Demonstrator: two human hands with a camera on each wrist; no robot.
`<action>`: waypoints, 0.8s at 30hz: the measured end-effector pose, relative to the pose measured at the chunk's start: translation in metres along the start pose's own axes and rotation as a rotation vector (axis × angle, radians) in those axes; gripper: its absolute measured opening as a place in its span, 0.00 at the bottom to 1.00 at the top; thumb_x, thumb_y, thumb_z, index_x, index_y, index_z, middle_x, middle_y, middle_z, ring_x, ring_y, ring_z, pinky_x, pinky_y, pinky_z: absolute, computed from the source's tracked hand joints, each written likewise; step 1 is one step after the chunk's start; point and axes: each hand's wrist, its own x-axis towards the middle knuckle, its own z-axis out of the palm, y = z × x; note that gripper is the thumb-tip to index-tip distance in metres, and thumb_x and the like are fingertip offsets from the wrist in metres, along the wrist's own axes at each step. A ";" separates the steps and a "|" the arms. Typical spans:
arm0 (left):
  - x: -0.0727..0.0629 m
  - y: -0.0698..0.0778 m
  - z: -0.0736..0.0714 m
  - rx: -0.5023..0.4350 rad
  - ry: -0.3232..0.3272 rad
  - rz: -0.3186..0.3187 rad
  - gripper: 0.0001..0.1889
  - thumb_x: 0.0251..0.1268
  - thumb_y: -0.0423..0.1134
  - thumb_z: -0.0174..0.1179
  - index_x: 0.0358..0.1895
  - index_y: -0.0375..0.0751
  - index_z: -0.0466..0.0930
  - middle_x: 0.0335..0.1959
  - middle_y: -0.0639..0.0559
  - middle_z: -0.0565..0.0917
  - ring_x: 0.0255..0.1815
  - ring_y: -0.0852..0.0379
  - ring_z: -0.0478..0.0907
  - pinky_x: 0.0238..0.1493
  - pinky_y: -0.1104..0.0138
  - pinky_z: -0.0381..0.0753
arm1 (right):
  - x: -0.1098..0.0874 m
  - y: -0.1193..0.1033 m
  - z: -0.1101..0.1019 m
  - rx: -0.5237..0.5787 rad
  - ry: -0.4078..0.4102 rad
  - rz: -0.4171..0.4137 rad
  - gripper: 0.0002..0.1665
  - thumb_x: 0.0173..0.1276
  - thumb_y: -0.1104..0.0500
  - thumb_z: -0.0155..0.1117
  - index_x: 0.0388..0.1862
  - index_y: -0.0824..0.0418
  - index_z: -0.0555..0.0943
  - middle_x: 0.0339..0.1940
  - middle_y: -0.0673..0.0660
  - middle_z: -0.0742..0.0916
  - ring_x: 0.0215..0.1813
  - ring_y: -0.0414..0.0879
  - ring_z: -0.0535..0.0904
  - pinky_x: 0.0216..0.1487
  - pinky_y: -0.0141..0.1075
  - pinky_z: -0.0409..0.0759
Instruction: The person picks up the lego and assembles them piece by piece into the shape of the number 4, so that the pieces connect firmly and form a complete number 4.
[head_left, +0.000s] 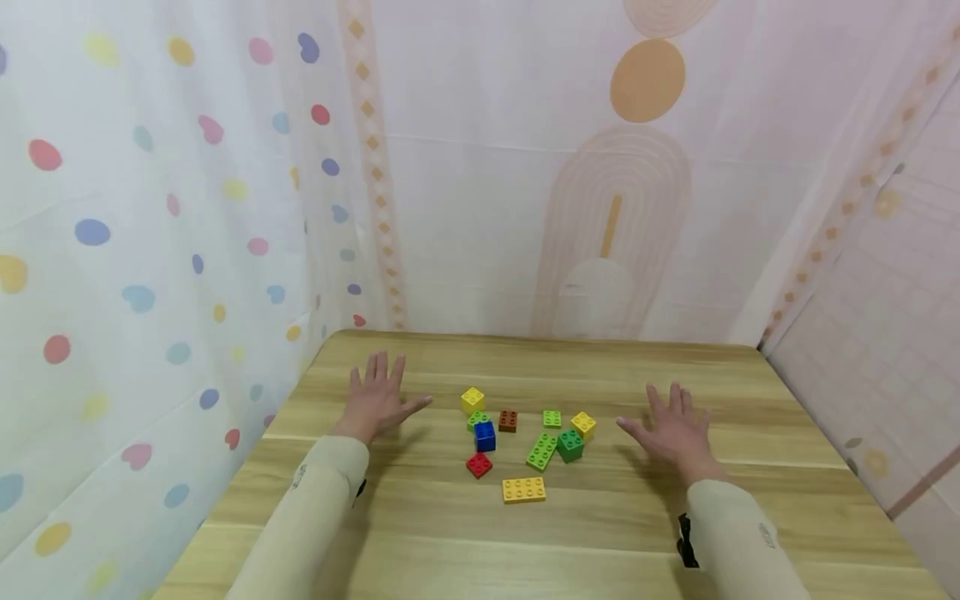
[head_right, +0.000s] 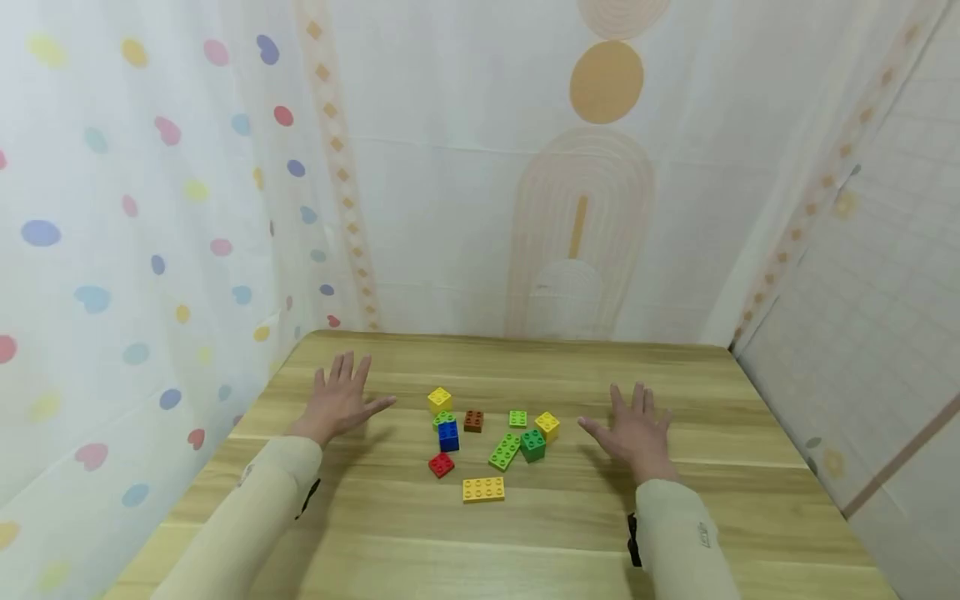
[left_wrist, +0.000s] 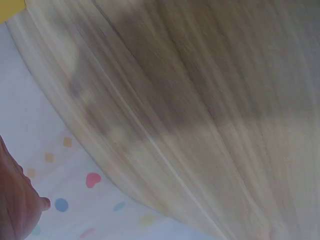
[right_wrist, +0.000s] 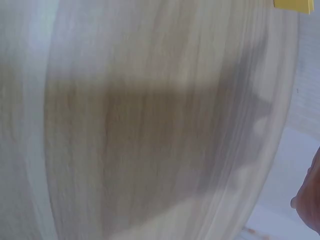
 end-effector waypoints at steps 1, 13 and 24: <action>0.001 0.001 0.000 0.001 -0.005 0.001 0.54 0.65 0.74 0.47 0.79 0.34 0.47 0.77 0.25 0.43 0.77 0.30 0.40 0.68 0.33 0.40 | 0.000 -0.001 0.001 0.000 -0.003 0.002 0.60 0.68 0.24 0.46 0.79 0.68 0.49 0.75 0.81 0.44 0.75 0.77 0.38 0.62 0.76 0.31; 0.011 0.014 0.001 -0.060 -0.034 0.005 0.53 0.65 0.72 0.49 0.79 0.33 0.46 0.77 0.26 0.45 0.77 0.30 0.40 0.69 0.33 0.41 | 0.003 -0.017 0.020 0.059 -0.015 0.003 0.60 0.69 0.24 0.45 0.80 0.67 0.47 0.76 0.79 0.44 0.76 0.75 0.38 0.66 0.72 0.34; 0.017 0.030 0.007 -0.129 -0.067 0.035 0.52 0.66 0.70 0.50 0.79 0.34 0.45 0.77 0.28 0.48 0.77 0.31 0.43 0.70 0.36 0.44 | 0.002 -0.028 0.035 0.140 -0.018 -0.007 0.58 0.69 0.27 0.50 0.80 0.65 0.49 0.77 0.77 0.47 0.76 0.73 0.39 0.69 0.69 0.38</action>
